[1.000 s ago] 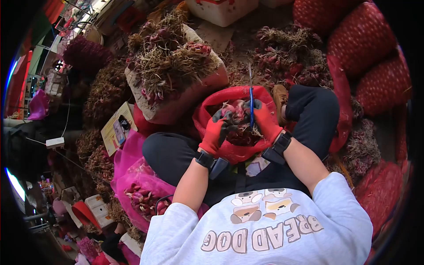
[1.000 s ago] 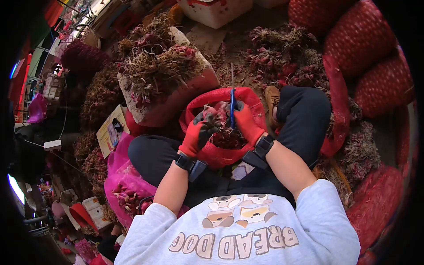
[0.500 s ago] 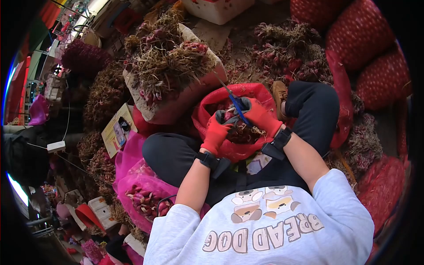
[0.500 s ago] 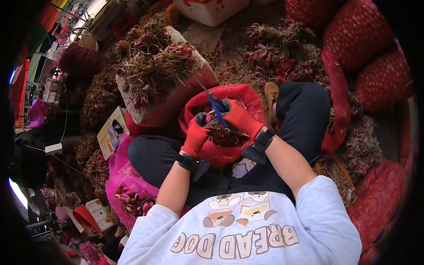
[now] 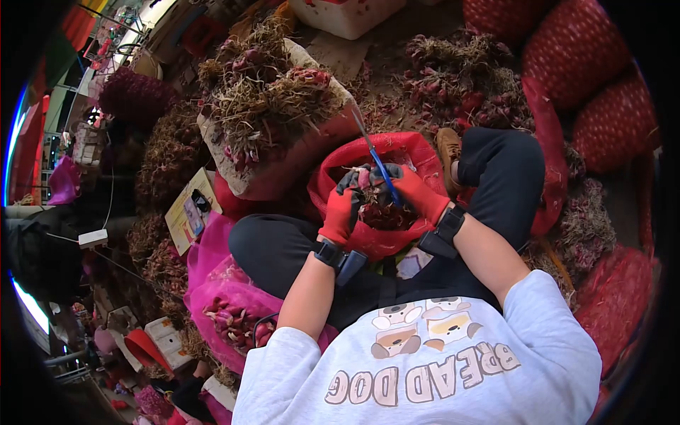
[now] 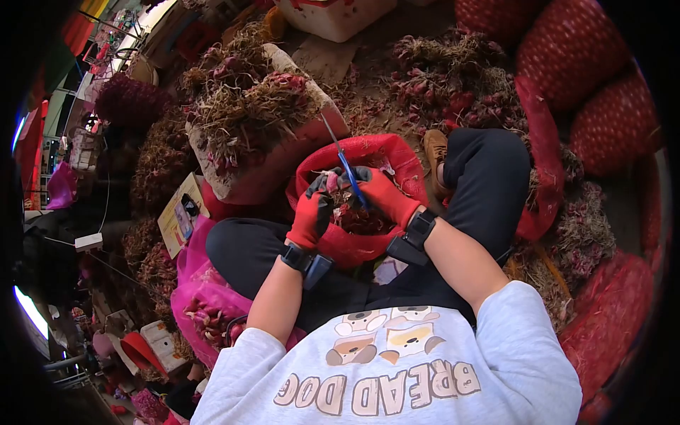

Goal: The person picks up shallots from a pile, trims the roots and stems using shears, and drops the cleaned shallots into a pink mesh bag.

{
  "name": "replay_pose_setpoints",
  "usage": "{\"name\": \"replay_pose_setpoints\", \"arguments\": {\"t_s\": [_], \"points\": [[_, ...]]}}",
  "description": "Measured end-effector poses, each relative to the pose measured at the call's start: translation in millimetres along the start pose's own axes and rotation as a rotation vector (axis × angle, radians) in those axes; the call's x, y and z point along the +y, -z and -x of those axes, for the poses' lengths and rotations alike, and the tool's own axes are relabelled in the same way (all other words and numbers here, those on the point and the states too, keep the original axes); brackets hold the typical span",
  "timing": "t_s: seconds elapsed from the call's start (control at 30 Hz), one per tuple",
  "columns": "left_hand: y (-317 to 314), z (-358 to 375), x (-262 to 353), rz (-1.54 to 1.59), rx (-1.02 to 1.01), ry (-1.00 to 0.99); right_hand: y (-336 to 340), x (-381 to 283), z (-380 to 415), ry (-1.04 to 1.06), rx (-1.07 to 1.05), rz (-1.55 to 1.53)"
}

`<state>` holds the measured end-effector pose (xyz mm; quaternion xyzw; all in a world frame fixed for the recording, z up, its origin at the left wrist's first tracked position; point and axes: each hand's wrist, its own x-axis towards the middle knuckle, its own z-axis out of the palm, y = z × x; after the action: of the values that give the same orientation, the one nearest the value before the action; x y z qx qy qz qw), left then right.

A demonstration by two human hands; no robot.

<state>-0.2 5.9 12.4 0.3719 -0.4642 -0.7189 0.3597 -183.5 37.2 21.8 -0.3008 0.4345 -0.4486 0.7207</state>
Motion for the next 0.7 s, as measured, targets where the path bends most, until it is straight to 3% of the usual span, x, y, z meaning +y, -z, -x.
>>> {"name": "replay_pose_setpoints", "arguments": {"t_s": [0.07,0.17,0.23,0.27,0.33,0.4,0.47,0.53,0.57,0.63,0.7], "points": [[-2.5,2.7,-6.9,0.071,0.128,0.051,-5.3,1.6,1.6,0.018,-0.003,0.045],[0.5,3.2,-14.3,-0.182,0.231,-0.046,-7.9,2.8,2.8,0.042,0.001,0.038],[-3.2,4.4,-15.3,-0.152,0.252,-0.046,-2.0,9.7,-1.8,-0.016,0.025,0.019],[-7.6,5.1,-9.4,-0.138,0.263,-0.045,-2.7,10.6,-3.2,0.051,0.048,0.023],[-8.4,0.9,8.0,0.224,0.140,0.149,-4.0,12.6,-5.5,0.185,0.096,0.033],[-8.2,-0.1,11.4,0.298,0.083,0.196,-13.7,-3.3,3.2,0.179,0.209,0.313],[-5.6,1.0,1.7,0.086,0.097,0.093,-17.9,-6.0,6.6,0.216,0.261,0.486],[-1.4,0.0,-8.0,0.025,0.117,0.155,-18.3,3.9,4.8,0.295,0.244,0.552],[1.6,-0.5,-13.2,-0.007,0.128,0.185,-16.6,8.3,1.6,0.289,0.259,0.523],[6.7,-2.3,-26.1,-0.218,0.103,-0.033,-10.6,13.9,-4.9,0.279,0.291,0.465],[7.9,-4.0,-27.9,-0.318,0.116,-0.124,-6.8,11.0,-6.2,0.201,0.214,0.178]]}}
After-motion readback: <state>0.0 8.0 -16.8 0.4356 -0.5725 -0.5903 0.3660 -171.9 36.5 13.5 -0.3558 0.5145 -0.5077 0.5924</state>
